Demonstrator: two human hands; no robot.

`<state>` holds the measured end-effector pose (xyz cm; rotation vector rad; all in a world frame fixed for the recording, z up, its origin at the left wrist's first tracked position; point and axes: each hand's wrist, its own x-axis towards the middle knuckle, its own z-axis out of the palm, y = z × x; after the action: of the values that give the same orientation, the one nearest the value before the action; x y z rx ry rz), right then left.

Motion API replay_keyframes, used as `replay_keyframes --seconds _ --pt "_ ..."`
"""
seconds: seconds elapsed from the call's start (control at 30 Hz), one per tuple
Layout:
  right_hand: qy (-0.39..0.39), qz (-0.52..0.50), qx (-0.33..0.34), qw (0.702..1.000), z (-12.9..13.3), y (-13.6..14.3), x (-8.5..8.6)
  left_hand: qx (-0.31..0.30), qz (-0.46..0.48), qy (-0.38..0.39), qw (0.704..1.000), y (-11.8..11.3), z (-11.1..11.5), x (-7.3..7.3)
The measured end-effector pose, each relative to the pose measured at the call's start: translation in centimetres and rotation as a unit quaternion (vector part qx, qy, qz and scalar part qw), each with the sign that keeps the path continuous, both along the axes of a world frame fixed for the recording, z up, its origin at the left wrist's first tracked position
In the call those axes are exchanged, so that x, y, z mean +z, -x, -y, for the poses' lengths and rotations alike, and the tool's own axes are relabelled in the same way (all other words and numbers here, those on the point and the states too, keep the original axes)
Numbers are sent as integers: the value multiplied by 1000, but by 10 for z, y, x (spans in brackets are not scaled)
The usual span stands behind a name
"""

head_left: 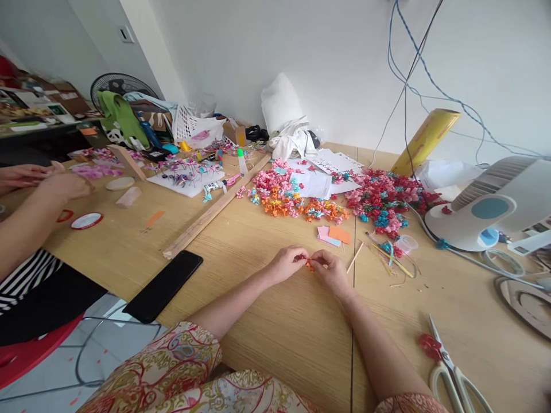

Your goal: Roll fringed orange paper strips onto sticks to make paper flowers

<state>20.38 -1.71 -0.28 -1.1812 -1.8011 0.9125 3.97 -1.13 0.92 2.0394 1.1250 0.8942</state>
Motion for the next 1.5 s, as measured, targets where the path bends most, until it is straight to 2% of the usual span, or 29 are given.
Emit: replay_keyframes --seconds 0.23,0.53,0.8,1.13,1.37,1.5 --pt "6 -20 -1 1000 -3 -1 -8 -4 9 2 1000 0 0 0" --pt "-22 18 -31 999 0 -1 1 -3 48 27 998 -4 0 0" --pt "28 -59 -18 998 -2 2 -5 11 42 8 999 -3 0 0" --pt "66 -120 3 991 -3 2 -10 17 76 46 996 -3 -2 -4" --pt "72 -120 2 990 -5 -1 -10 1 101 97 990 -4 -5 -9" --pt "80 -123 6 989 -6 -1 -12 0 102 88 991 -5 -4 -7"
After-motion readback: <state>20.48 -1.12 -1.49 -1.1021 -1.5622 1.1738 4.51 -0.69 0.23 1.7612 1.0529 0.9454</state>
